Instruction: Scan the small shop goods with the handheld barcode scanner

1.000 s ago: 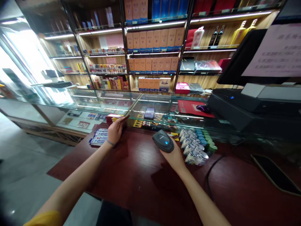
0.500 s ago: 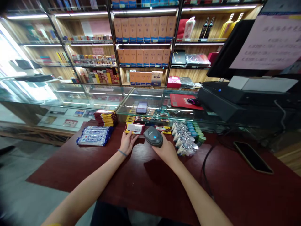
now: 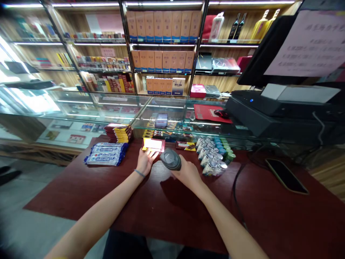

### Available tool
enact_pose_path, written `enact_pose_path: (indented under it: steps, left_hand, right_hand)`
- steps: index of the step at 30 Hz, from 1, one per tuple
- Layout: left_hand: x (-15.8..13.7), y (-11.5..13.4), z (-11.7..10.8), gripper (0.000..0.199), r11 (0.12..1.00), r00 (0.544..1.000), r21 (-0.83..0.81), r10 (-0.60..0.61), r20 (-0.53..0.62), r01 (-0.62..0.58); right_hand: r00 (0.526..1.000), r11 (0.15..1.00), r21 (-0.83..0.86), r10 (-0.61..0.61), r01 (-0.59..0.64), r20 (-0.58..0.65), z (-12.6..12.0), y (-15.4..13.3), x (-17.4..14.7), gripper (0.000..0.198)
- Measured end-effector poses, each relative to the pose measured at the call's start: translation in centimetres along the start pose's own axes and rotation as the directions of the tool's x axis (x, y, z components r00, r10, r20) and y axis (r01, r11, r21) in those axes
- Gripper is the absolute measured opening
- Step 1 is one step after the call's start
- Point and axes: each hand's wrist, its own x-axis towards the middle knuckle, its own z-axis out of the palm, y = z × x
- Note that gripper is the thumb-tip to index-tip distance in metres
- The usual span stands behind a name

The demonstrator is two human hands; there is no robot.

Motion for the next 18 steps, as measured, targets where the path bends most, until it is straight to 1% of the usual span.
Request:
enact_pose_path:
  steps: [5, 9, 11, 14, 16, 18]
  left_hand:
    - [0.1, 0.1, -0.2, 0.03, 1.0, 1.0, 0.019, -0.011, -0.022, 0.012]
    - [0.2, 0.0, -0.4, 0.036, 1.0, 1.0, 0.025, -0.005, -0.004, 0.005]
    - [0.2, 0.0, -0.4, 0.039, 0.999, 1.0, 0.041, 0.001, 0.003, -0.001]
    - [0.2, 0.0, -0.2, 0.043, 0.997, 1.0, 0.079, 0.02, 0.016, -0.021]
    - [0.1, 0.2, 0.0, 0.045, 0.992, 0.998, 0.118, 0.039, 0.039, -0.043]
    - [0.0, 0.4, 0.3, 0.045, 0.984, 0.996, 0.165, 0.059, 0.06, -0.068]
  right_hand:
    - [1.0, 0.999, 0.029, 0.028, -0.028, 0.007, -0.4, -0.3, -0.1, 0.045]
    - [0.999, 0.993, 0.115, 0.034, -0.034, -0.003, -0.5, -0.1, 0.0, 0.044]
    - [0.999, 0.982, 0.188, 0.022, -0.013, -0.044, -0.8, 0.3, 0.2, 0.048]
    - [0.986, 0.949, 0.313, 0.014, 0.04, -0.168, -1.9, 0.8, 0.4, 0.056]
    - [0.975, 0.912, 0.409, 0.056, 0.038, -0.215, -3.2, 1.0, 0.4, 0.051]
    - [0.965, 0.87, 0.493, 0.122, 0.008, -0.232, -4.7, 1.1, 0.4, 0.042]
